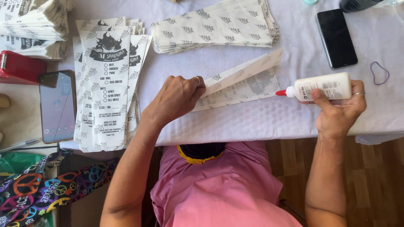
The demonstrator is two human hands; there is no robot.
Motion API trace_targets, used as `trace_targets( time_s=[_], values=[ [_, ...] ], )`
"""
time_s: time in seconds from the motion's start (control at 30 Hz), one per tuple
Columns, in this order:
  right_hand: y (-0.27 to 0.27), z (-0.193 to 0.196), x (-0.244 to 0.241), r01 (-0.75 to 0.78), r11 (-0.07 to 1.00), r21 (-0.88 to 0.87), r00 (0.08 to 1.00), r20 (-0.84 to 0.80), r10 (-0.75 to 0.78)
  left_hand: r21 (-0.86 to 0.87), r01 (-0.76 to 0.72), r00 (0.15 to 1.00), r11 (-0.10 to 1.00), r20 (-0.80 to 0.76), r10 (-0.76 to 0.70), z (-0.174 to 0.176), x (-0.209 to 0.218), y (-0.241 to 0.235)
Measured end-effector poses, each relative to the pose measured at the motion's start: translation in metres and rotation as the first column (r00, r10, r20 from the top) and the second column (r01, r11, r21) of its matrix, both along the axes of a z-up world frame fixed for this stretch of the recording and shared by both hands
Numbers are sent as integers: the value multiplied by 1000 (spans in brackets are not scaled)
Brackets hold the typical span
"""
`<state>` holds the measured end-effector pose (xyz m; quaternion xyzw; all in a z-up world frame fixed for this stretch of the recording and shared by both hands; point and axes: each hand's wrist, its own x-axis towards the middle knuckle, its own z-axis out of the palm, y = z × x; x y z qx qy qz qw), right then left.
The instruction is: Folding pre-printed paper strips and applying glue to assemble packaging components.
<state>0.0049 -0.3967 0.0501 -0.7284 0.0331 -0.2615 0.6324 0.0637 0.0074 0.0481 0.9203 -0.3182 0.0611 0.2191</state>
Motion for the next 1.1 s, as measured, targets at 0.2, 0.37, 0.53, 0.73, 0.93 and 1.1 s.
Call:
trace_targets(
  time_s=[0.2, 0.37, 0.53, 0.73, 0.93, 1.1],
  values=[
    [13, -11, 5, -24, 999, 33, 1000, 8, 24, 14, 20, 999, 1000, -48, -19, 10, 8, 2],
    [66, -21, 6, -99, 994, 56, 993, -54, 102, -50, 32, 981, 998, -189, -41, 10, 16, 6],
    [128, -25, 7, -206, 974, 90, 975, -70, 213, -107, -17, 949, 994, -315, -18, 20, 24, 7],
    [192, -27, 8, -312, 943, 120, 948, -32, 318, -187, -82, 910, 979, -414, -3, 17, 36, 9],
    [188, -25, 2, -254, 943, 215, 966, 1, 260, -185, -56, 909, 981, -415, -26, 19, 22, 7],
    [66, -6, 9, -22, 989, 147, 999, 45, 15, -144, 6, 981, 990, -193, -34, 10, 2, 4]
  ],
)
